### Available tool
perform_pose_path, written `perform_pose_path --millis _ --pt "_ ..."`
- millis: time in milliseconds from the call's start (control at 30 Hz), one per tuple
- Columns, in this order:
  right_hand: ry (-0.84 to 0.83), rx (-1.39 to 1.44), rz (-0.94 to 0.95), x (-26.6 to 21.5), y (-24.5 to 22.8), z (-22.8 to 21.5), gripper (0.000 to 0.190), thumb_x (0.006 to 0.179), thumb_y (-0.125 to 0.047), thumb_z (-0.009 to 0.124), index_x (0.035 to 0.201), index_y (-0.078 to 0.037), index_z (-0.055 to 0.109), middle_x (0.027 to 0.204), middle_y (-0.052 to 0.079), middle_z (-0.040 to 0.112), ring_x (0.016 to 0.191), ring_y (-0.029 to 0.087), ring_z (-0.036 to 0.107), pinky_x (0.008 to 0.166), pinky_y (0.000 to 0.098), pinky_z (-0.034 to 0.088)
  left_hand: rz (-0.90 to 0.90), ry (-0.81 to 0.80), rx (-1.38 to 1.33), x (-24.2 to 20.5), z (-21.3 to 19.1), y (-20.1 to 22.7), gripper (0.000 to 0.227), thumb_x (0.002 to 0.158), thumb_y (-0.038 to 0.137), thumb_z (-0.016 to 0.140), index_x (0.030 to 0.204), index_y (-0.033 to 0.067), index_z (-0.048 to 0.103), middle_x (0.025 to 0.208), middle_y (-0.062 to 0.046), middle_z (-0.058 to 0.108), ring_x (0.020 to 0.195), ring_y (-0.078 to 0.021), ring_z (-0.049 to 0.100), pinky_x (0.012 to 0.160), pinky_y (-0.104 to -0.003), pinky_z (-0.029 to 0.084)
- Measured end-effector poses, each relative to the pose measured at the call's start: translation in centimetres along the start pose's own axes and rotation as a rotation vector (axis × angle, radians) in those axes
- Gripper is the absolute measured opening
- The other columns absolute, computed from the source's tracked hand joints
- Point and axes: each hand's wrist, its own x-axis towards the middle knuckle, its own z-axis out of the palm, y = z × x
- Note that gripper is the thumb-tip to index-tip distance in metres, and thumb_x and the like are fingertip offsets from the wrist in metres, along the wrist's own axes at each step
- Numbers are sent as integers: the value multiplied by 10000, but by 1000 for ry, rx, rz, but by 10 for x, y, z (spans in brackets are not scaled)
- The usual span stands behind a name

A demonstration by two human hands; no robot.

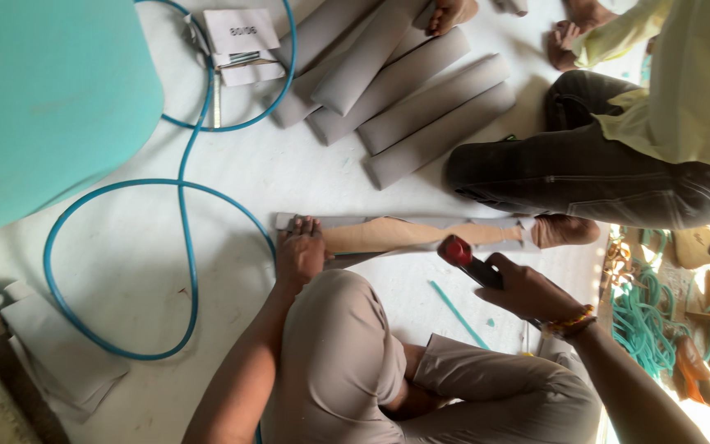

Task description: The person wraps a rectangular wooden frame with gray fabric, using a pneumatic staple gun to secure the fabric to the wood. They smooth the fabric and staple it along the edges, then fold and staple the corners to create a finished upholstered piece.

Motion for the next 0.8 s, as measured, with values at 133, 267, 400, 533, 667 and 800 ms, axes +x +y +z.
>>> perform_pose_path --millis 133,267,400,533,667,800 --pt "-133 -135 74 2 94 41 550 833 -379 790 1228 -121 508 840 153 763 808 293 778 723 413 593 224 384 -7 15 14 -2 816 908 550 614 1488 -7 473 1558 -224 431 1455 -390 335 1128 -518 290" --pt "-15 -122 23 8 160 103 825 686 -370 922 1326 -145 453 1058 152 731 1010 327 723 858 436 574 37 -131 97 14 -13 13 762 930 520 631 1464 -9 506 1555 -180 472 1485 -330 362 1189 -484 291" --pt "-167 -112 179 19 193 149 792 698 -382 939 1289 -122 480 1139 140 732 1097 309 716 931 414 570 170 12 135 12 -39 25 812 858 546 694 1367 -72 558 1482 -255 456 1450 -367 324 1204 -558 209" --pt "-297 19 173 45 203 188 802 712 -331 925 1348 -83 505 1159 154 742 1058 307 748 892 408 608 385 210 180 7 -44 15 680 858 478 692 1261 -67 628 1561 -231 438 1516 -349 308 1230 -593 159" --pt "-263 -218 184 55 194 207 500 882 -289 727 1279 -47 542 1020 152 736 843 237 743 714 372 590 360 28 177 7 -50 9 702 883 446 663 1349 -74 594 1565 -249 397 1518 -343 270 1221 -612 96" --pt "-116 -782 -380 68 87 207 272 1105 -250 466 1168 -12 584 828 144 724 569 145 726 489 326 555 425 -70 175 11 -77 9 624 901 352 654 1351 -75 592 1541 -260 389 1490 -368 277 1197 -616 100"
